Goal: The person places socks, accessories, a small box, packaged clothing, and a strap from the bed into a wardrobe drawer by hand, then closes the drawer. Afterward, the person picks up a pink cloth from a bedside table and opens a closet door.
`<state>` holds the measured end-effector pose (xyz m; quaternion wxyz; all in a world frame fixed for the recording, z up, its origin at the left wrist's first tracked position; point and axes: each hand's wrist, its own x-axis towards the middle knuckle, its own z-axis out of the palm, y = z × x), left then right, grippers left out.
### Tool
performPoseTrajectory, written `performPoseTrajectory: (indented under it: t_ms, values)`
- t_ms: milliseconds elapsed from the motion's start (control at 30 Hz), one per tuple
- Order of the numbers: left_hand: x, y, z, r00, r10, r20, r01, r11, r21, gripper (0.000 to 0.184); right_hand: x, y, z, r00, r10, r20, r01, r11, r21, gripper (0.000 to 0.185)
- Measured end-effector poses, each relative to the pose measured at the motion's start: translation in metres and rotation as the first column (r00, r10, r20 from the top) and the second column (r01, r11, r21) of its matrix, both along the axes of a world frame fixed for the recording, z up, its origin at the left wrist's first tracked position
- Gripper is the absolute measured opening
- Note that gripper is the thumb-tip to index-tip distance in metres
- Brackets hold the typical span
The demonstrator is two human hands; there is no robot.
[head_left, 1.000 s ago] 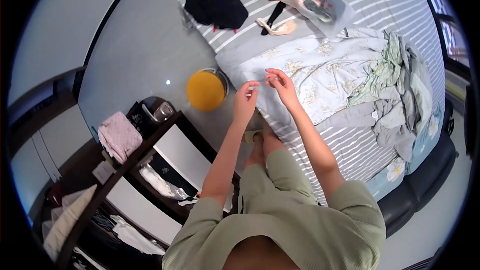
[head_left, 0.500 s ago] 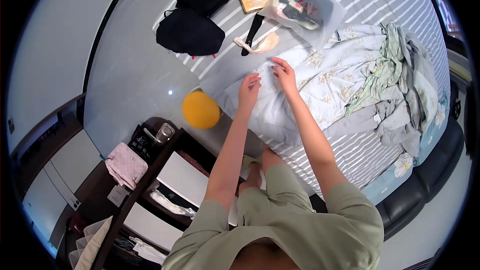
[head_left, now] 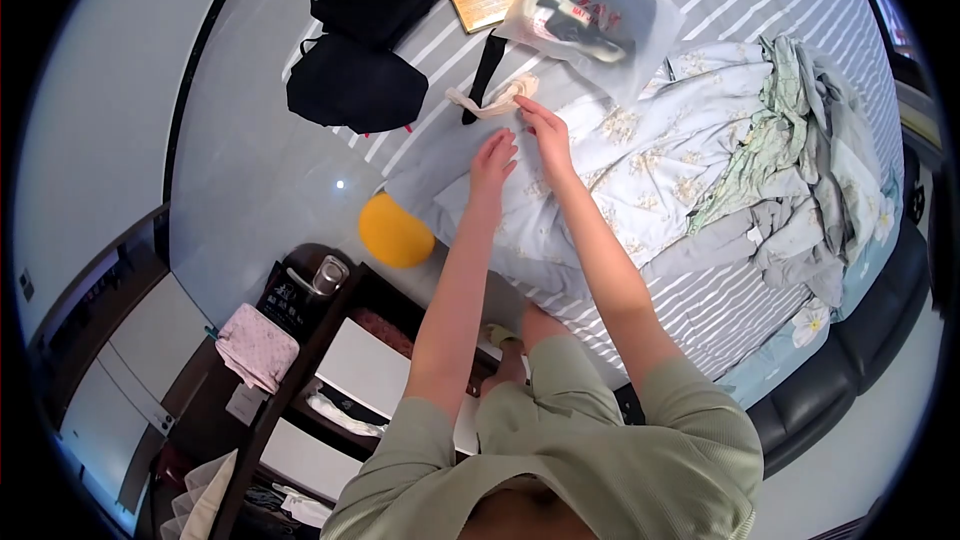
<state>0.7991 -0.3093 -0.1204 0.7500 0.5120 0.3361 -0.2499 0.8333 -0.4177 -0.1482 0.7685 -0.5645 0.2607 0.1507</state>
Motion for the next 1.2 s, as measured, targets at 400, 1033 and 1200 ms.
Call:
performPoseTrajectory:
  t_ms: [400, 1033, 1200]
  values:
    - [0.014, -0.001, 0.017, 0.920, 0.391, -0.025, -0.366, 0.836, -0.409, 0.023, -0.061, 0.003, 0.043, 0.981, -0.116, 0.153, 0.113, 0.993, 0.028, 0.014]
    - [-0.020, 0.043, 0.083, 0.823, 0.552, 0.135, -0.470, 0.794, -0.384, 0.036, -0.066, 0.038, 0.088, 0.970, -0.241, -0.032, 0.241, 0.931, 0.274, 0.020]
    - [-0.052, 0.081, 0.081, 0.772, 0.634, 0.052, -0.521, 0.677, -0.520, 0.036, -0.086, 0.058, 0.099, 0.972, -0.235, -0.026, 0.232, 0.925, 0.302, 0.020]
